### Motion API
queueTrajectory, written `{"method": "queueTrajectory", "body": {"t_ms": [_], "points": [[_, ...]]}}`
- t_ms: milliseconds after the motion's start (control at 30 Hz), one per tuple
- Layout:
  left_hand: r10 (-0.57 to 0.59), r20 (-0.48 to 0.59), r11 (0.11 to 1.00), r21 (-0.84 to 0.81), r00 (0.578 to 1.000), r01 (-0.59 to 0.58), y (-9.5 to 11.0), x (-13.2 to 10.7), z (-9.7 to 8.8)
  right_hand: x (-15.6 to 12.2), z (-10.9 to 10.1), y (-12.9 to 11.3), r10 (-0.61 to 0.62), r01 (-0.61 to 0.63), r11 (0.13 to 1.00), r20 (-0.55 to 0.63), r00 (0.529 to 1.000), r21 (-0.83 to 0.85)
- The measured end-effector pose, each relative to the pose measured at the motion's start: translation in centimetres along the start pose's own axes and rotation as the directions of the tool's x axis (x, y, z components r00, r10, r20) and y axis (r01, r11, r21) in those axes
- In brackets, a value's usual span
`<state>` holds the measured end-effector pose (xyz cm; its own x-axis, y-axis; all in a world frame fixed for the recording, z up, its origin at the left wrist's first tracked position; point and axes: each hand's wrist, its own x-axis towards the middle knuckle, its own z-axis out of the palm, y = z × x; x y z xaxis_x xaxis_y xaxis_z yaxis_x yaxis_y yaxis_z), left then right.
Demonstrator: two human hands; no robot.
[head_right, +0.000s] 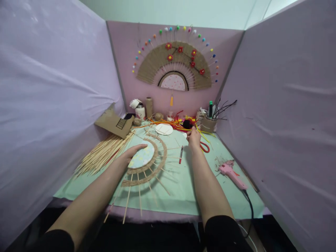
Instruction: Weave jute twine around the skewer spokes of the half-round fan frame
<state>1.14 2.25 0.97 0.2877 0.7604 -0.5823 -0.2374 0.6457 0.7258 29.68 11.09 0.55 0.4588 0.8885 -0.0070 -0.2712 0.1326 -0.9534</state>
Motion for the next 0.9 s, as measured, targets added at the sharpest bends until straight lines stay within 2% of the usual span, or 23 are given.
{"method": "queueTrajectory", "body": {"t_ms": [100, 200, 333, 433, 500, 600, 733, 833, 900], "points": [[-0.044, 0.025, 0.993, 0.109, 0.999, 0.041, -0.3, 0.0, 0.1, 1.0, -0.6, 0.9, -0.108, 0.097, 0.986, -0.079, 0.991, -0.134], [-0.001, 0.047, 0.972, 0.233, 0.999, -0.010, -0.8, 0.1, 0.4, 1.6, -1.0, 1.5, -0.147, 0.128, 0.970, -0.080, 0.986, -0.208], [0.078, 0.064, 0.934, 0.345, 0.995, -0.095, -1.4, 0.1, 0.8, 1.5, -0.9, 1.6, -0.157, 0.161, 0.931, 0.038, 0.987, -0.329], [0.119, 0.066, 0.901, 0.413, 0.991, -0.135, -1.7, 0.3, 0.8, 1.0, 0.2, 1.2, -0.141, 0.206, 0.864, 0.171, 0.975, -0.460], [0.133, 0.069, 0.873, 0.465, 0.989, -0.150, -1.9, 0.6, 0.7, 0.7, 1.6, 0.7, -0.111, 0.255, 0.789, 0.278, 0.954, -0.559], [0.156, 0.080, 0.825, 0.538, 0.985, -0.174, -2.2, 0.9, 0.5, 0.8, 4.7, 0.0, -0.040, 0.362, 0.624, 0.434, 0.900, -0.693], [0.217, 0.048, 0.737, 0.647, 0.975, -0.196, -2.5, 0.8, 0.9, 1.7, 9.5, -0.5, 0.055, 0.481, 0.366, 0.534, 0.844, -0.797], [0.359, 0.014, 0.560, 0.797, 0.933, -0.227, -2.5, 0.5, 1.2, 2.2, 12.4, 0.1, 0.122, 0.523, 0.214, 0.554, 0.823, -0.825], [0.464, 0.030, 0.401, 0.884, 0.885, -0.240, -2.4, 0.3, 1.3, 2.1, 13.6, 0.7, 0.142, 0.551, 0.168, 0.573, 0.807, -0.817]]}}
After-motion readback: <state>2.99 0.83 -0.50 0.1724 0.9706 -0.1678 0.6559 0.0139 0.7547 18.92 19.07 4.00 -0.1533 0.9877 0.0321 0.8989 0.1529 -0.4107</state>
